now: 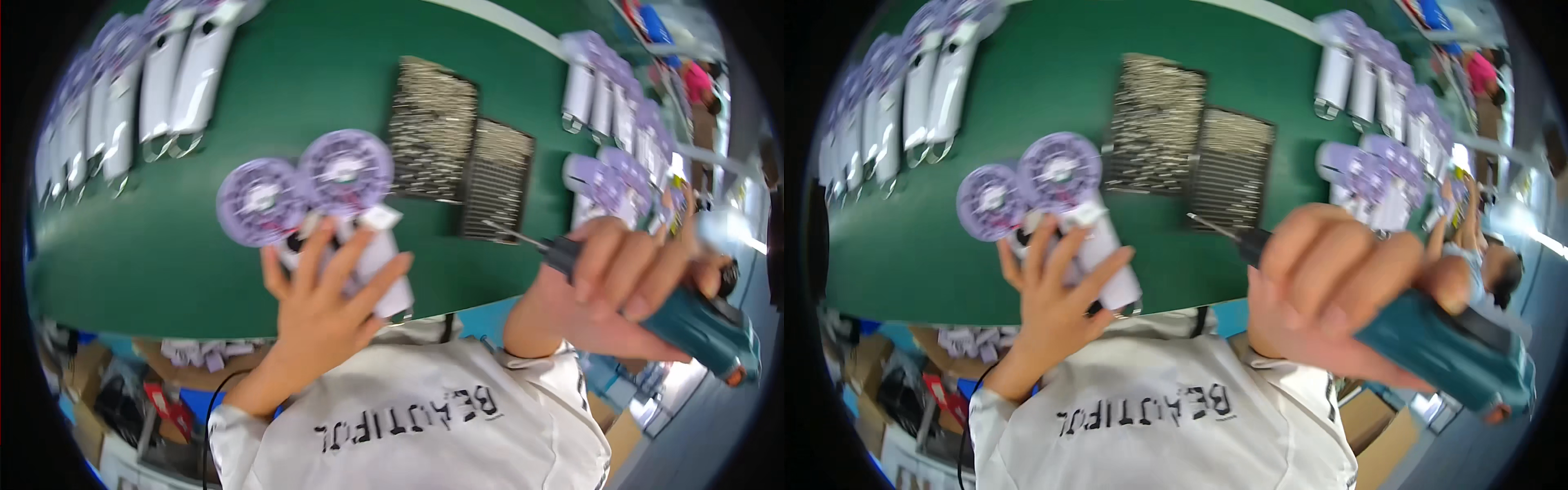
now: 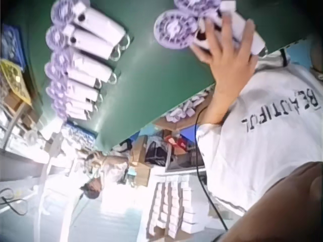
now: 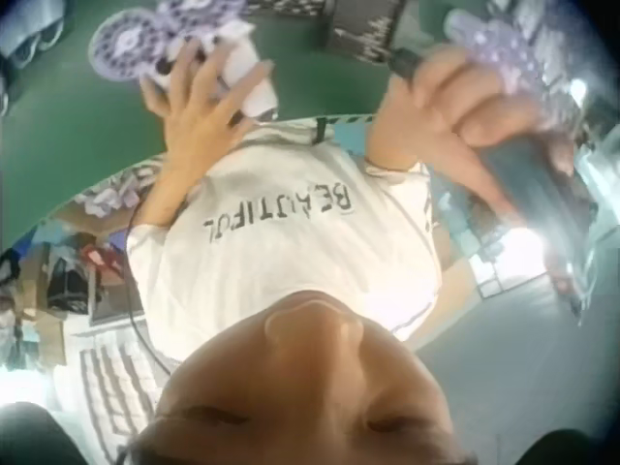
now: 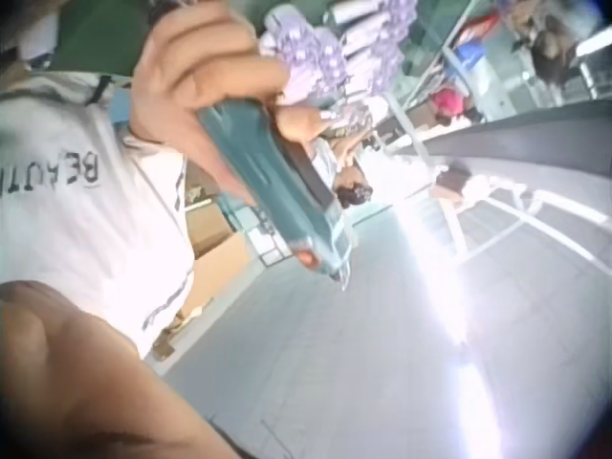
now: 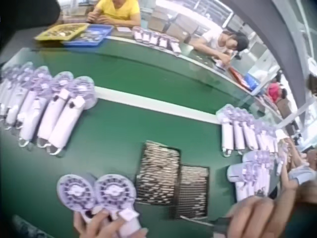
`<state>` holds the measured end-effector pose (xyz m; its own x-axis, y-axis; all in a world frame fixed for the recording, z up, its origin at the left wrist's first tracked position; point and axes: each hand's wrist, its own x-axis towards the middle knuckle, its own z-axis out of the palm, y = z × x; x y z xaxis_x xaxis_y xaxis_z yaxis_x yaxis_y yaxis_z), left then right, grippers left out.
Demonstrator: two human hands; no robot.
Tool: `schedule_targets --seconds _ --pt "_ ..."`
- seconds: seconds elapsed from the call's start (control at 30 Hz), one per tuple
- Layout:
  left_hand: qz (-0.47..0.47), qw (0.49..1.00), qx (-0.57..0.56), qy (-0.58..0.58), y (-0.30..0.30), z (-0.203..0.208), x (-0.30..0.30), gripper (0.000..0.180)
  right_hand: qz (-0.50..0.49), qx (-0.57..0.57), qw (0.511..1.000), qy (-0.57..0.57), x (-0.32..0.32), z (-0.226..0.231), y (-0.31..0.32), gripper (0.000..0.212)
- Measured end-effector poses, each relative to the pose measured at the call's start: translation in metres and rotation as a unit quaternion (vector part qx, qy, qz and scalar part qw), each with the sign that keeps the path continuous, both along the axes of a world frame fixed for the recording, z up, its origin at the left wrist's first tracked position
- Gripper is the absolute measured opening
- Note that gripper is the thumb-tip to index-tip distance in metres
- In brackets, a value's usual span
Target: Assembling portable handheld fans by joining components and using an electric screwdriver on a production line.
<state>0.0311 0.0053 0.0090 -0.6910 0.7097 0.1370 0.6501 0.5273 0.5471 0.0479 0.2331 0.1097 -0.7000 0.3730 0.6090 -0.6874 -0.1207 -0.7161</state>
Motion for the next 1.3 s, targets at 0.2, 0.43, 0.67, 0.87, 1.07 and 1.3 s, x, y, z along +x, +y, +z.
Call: schedule_targets --seconds 0.2,0.43,0.67,0.87,1.07,1.3 --pt "0.011 0.998 0.062 0.016 -0.002 -0.01 0.002 0.06 0.188 0.055 0.98 -0.044 -0.06 -0.004 -0.054 0.064" --pt "0.036 0.995 0.085 0.026 0.0 -0.011 0.002 0.031 0.213 0.088 0.971 -0.055 -0.072 -0.013 -0.065 0.069" --pt "0.034 0.996 0.082 0.005 -0.006 -0.013 0.004 0.024 0.265 0.064 0.958 -0.093 -0.078 -0.05 -0.071 0.081" --pt "0.034 0.995 0.082 0.037 0.004 -0.02 0.004 0.032 0.257 0.095 0.956 -0.103 -0.083 -0.045 -0.074 0.077" --pt "0.048 0.993 0.097 0.048 0.002 -0.02 0.004 0.031 0.238 0.09 0.961 -0.11 -0.08 -0.049 -0.079 0.08" --pt "0.015 0.993 0.116 0.015 -0.009 -0.013 -0.005 0.037 0.187 0.065 0.977 -0.078 -0.082 -0.056 -0.086 0.088"
